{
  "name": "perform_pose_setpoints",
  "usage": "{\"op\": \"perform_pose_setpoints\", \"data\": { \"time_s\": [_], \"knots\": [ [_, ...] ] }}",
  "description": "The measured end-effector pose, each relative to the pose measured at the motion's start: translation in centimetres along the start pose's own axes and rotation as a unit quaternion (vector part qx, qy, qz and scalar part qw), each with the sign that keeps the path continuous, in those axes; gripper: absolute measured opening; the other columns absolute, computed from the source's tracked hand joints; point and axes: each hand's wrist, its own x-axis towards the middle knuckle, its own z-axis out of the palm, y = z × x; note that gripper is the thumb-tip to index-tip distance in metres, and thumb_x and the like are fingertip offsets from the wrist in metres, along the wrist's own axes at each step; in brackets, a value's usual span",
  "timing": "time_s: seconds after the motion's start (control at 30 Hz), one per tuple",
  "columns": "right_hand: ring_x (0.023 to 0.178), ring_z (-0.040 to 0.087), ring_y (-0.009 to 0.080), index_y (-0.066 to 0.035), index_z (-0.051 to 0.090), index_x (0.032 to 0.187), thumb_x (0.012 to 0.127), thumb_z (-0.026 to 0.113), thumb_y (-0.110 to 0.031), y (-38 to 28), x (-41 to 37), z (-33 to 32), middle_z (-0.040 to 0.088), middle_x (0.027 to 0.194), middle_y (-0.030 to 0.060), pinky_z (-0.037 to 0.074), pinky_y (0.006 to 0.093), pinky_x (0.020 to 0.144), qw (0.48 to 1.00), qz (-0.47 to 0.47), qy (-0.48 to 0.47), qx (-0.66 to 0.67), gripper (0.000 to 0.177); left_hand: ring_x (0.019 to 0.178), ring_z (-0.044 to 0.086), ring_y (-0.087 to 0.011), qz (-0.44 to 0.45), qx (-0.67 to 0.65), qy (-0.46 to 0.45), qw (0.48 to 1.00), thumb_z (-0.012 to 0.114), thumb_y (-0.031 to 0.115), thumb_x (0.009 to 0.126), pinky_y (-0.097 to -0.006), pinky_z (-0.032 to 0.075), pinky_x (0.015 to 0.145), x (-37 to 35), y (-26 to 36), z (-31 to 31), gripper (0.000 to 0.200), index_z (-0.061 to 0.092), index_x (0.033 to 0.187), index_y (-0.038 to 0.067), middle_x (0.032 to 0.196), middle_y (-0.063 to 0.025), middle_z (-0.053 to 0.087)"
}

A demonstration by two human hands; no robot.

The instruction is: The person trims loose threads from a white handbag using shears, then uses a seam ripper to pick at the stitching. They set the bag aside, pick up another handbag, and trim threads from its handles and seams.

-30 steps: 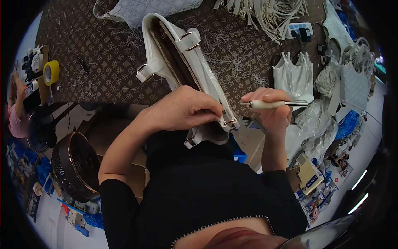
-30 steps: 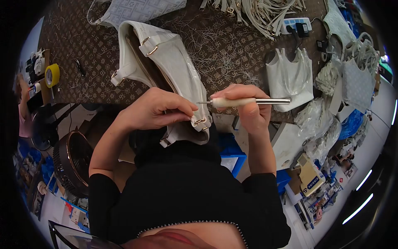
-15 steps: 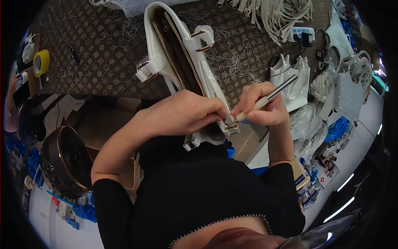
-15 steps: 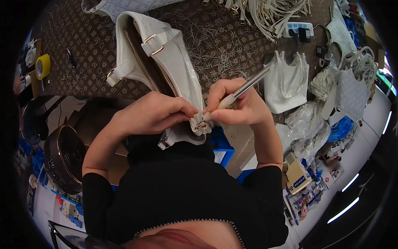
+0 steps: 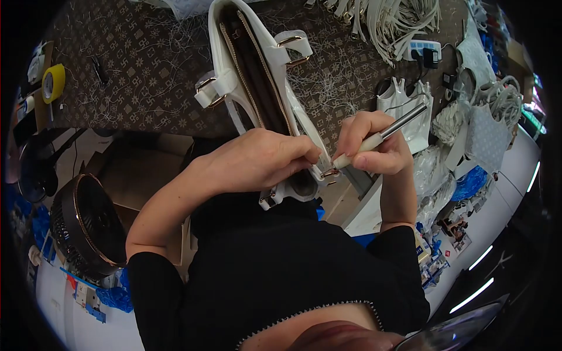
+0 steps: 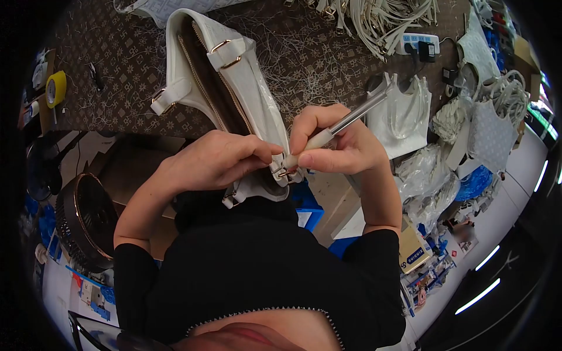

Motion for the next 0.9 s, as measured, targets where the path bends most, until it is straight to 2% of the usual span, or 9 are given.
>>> {"op": "perform_pose_setpoints", "data": {
  "time_s": [0.07,0.2,0.27,0.3,0.37,0.6,0.67,0.9],
  "knots": [
    [0.059,0.054,0.0085,-0.002,0.059,0.077,0.072,0.067,-0.012,0.1,0.0,-0.2,0.06,0.07,0.0032,0.04,0.021,0.053,0.999,-0.018,-0.022,-0.036,0.014,0.067,0.063,-0.0243,-0.001,-0.007,0.001,1.0,0.057,0.009,0.082,-0.0325,0.05,0.058,-0.1,0.0,0.1,0.013,0.055,0.094,0.004,0.075,-0.0091,0.062],
    [0.059,0.054,0.0084,-0.003,0.059,0.076,0.071,0.067,-0.013,-0.7,0.1,-0.4,0.06,0.07,0.003,0.04,0.0211,0.053,0.997,0.005,-0.018,-0.072,0.014,0.067,0.063,-0.0245,0.006,-0.01,0.003,1.0,0.057,0.009,0.083,-0.033,0.05,0.058,0.0,-0.1,0.1,0.012,0.055,0.094,0.004,0.075,-0.0094,0.062],
    [0.061,0.058,0.0155,-0.003,0.056,0.071,0.068,0.065,-0.009,-1.4,0.5,-0.5,0.061,0.069,0.0109,0.045,0.0249,0.054,0.99,0.029,-0.048,-0.131,0.011,0.067,0.063,-0.0246,0.003,-0.007,0.001,1.0,0.057,0.009,0.083,-0.0329,0.05,0.058,0.0,0.1,-0.1,0.012,0.055,0.094,0.004,0.075,-0.0095,0.063],
    [0.061,0.058,0.0155,-0.003,0.056,0.071,0.068,0.065,-0.009,-1.7,0.8,-0.5,0.061,0.069,0.0109,0.045,0.0249,0.054,0.99,0.03,-0.048,-0.132,0.011,0.067,0.063,-0.0246,-0.002,-0.003,-0.002,1.0,0.058,0.01,0.083,-0.0329,0.05,0.058,0.0,0.1,-0.1,0.012,0.055,0.094,0.004,0.075,-0.0096,0.063],
    [0.058,0.057,0.0139,-0.003,0.055,0.07,0.068,0.066,-0.011,-2.4,1.3,-0.3,0.061,0.068,0.0075,0.044,0.024,0.053,0.979,0.049,-0.085,-0.178,0.014,0.066,0.063,-0.0248,0.001,-0.003,0.003,1.0,0.058,0.01,0.083,-0.0329,0.05,0.058,-0.1,0.0,0.0,0.013,0.055,0.094,0.004,0.074,-0.0097,0.063],
    [0.055,0.055,0.0121,-0.004,0.055,0.069,0.068,0.067,-0.014,-3.8,2.6,0.2,0.059,0.066,0.004,0.042,0.0233,0.05,0.97,0.052,-0.108,-0.211,0.016,0.063,0.062,-0.026,0.021,0.014,0.018,1.0,0.058,0.011,0.083,-0.0335,0.049,0.055,0.0,-0.2,0.3,0.012,0.054,0.092,0.004,0.071,-0.0096,0.061],
    [0.055,0.055,0.012,-0.004,0.055,0.068,0.068,0.067,-0.014,-4.5,3.0,0.5,0.058,0.065,0.0029,0.042,0.024,0.05,0.963,0.093,-0.115,-0.227,0.015,0.062,0.062,-0.0262,0.024,0.013,0.022,0.999,0.058,0.011,0.083,-0.0336,0.048,0.055,0.0,-0.2,0.3,0.012,0.054,0.091,0.004,0.07,-0.0097,0.061],
    [0.055,0.055,0.0118,-0.005,0.056,0.069,0.067,0.067,-0.015,-4.2,3.5,0.7,0.057,0.063,0.001,0.042,0.0239,0.05,0.949,0.06,-0.148,-0.27,0.015,0.059,0.06,-0.0264,0.026,0.013,0.037,0.999,0.056,0.013,0.085,-0.0342,0.046,0.052,0.0,-0.2,0.5,0.011,0.052,0.09,0.004,0.065,-0.0101,0.058]
  ]
}}
